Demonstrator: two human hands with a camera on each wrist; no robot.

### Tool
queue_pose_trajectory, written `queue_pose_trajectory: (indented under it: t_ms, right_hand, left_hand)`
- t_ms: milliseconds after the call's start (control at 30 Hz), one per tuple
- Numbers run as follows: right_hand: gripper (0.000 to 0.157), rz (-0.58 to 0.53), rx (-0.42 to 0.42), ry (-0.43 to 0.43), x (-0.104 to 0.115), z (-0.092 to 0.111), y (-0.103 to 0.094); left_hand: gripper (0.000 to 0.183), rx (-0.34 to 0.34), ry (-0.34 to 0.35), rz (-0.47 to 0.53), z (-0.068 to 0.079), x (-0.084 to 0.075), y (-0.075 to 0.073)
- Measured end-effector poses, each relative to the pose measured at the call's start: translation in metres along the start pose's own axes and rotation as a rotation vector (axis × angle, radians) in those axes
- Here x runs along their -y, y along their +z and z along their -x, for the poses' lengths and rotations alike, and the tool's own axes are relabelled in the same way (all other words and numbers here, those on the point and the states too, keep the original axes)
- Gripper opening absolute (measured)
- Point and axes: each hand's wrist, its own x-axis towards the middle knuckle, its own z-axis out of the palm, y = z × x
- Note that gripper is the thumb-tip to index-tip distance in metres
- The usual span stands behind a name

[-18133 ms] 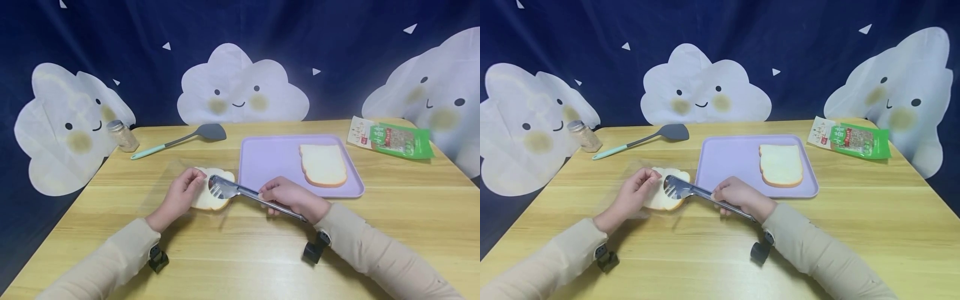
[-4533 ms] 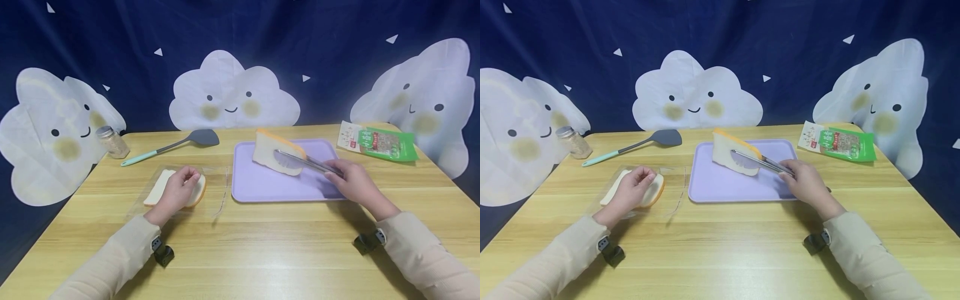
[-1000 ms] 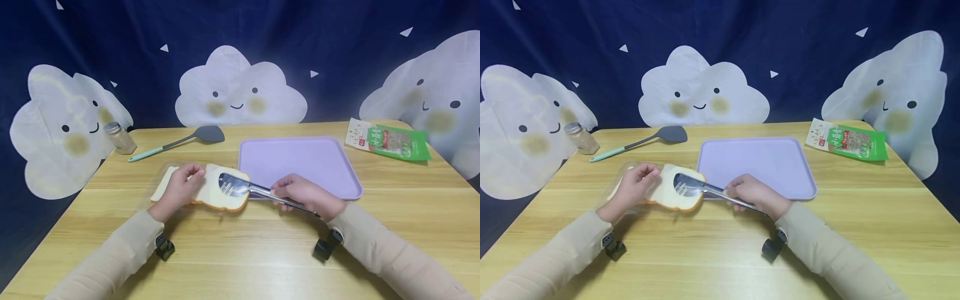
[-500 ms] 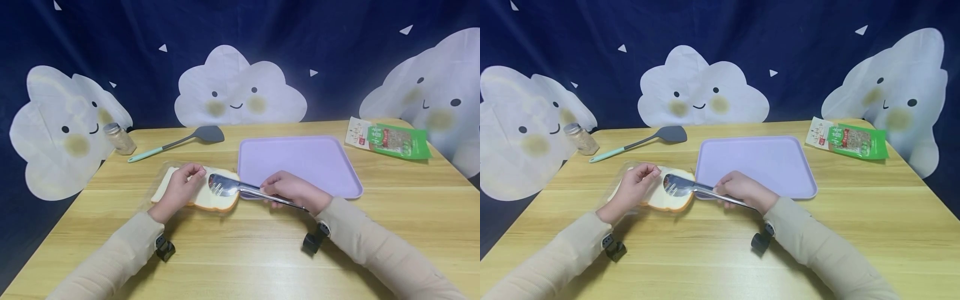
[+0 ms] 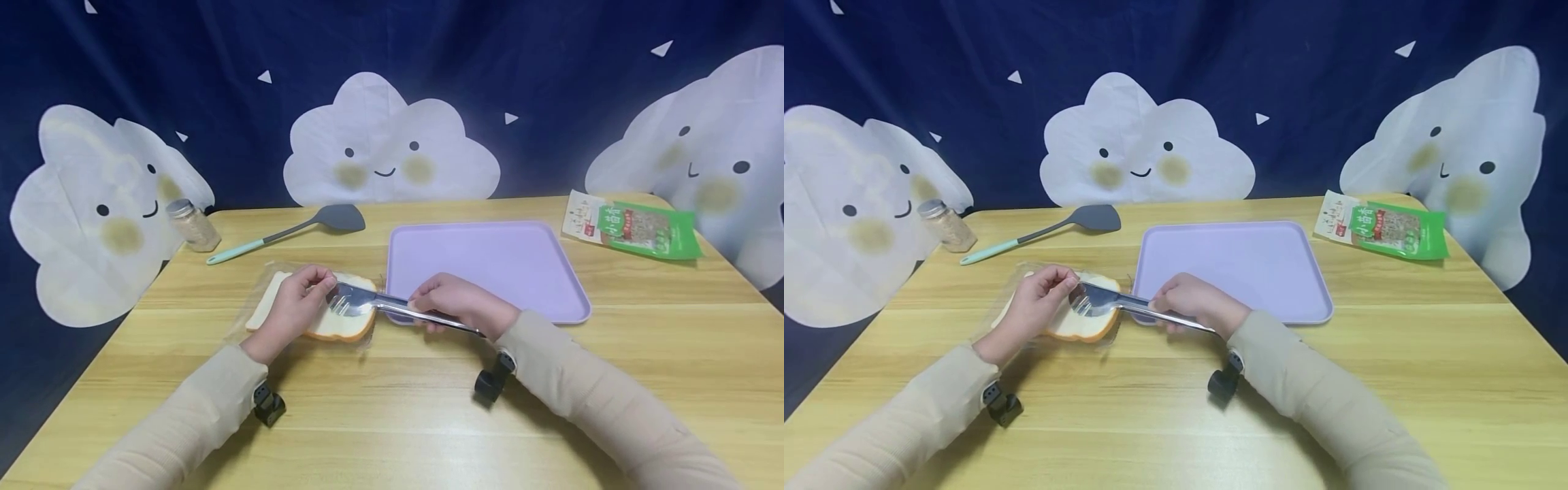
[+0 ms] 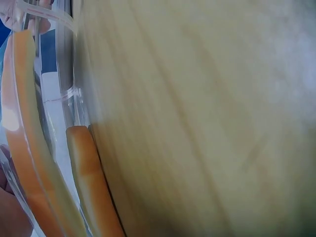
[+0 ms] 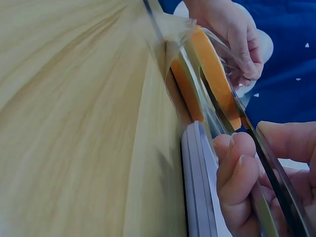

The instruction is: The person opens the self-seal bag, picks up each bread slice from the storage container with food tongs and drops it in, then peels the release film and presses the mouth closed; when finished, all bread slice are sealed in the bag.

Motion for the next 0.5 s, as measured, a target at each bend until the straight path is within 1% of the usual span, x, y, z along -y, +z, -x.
queue_pose_trajectory:
  t_ms: [200,500]
  right_hand:
    - [0.025,0.005,-0.009,0.008,0.004,-0.008,0.005]
    - [0.022,-0.009,0.052,-0.011,0.009,-0.021,0.013]
  left_hand:
    - [0.011,-0.011,0.011,-0.019,0.000,0.001,0.000]
    - [0.009,-0.030,0.040,-0.022,0.002,-0.002,0.001]
